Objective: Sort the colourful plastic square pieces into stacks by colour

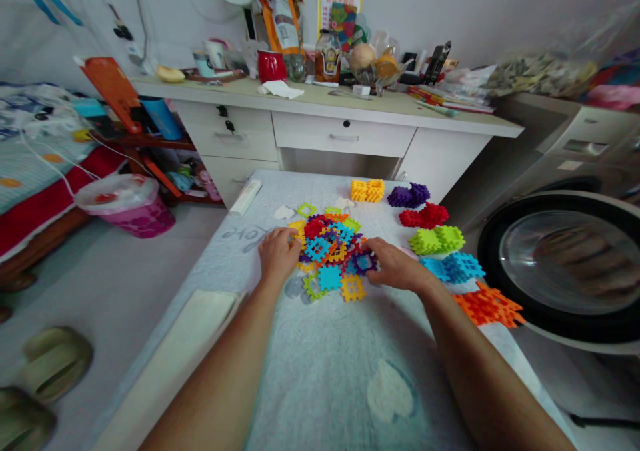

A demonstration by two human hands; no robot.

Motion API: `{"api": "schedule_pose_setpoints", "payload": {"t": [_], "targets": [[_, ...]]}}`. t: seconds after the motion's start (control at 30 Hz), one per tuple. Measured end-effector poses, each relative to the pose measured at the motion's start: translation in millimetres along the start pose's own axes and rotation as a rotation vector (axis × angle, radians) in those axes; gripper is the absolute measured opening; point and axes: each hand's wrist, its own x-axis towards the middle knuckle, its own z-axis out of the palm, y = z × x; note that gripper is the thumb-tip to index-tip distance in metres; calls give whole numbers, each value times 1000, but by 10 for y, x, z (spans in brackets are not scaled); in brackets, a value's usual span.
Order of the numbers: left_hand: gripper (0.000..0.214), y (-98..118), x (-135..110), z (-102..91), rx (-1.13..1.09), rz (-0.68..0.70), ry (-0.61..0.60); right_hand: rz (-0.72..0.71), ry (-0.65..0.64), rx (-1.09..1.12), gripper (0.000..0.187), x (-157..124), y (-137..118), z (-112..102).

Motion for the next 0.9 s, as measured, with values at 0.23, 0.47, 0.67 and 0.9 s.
{"api": "schedule_pose_setpoints", "payload": {"t": [0.23, 0.47, 0.67, 0.9], "targets": [[28, 8, 0, -2, 18, -15, -8, 115, 116, -228, 44, -47, 140, -88], [29, 2, 1, -5, 27, -2, -21, 123, 51, -170, 75, -46, 95, 4], [29, 17, -2, -14, 28, -13, -19, 105, 57, -147, 64, -36, 165, -31], [30, 27, 2, -23, 31, -12, -22, 44, 12, -164, 44, 69, 168, 49]]}}
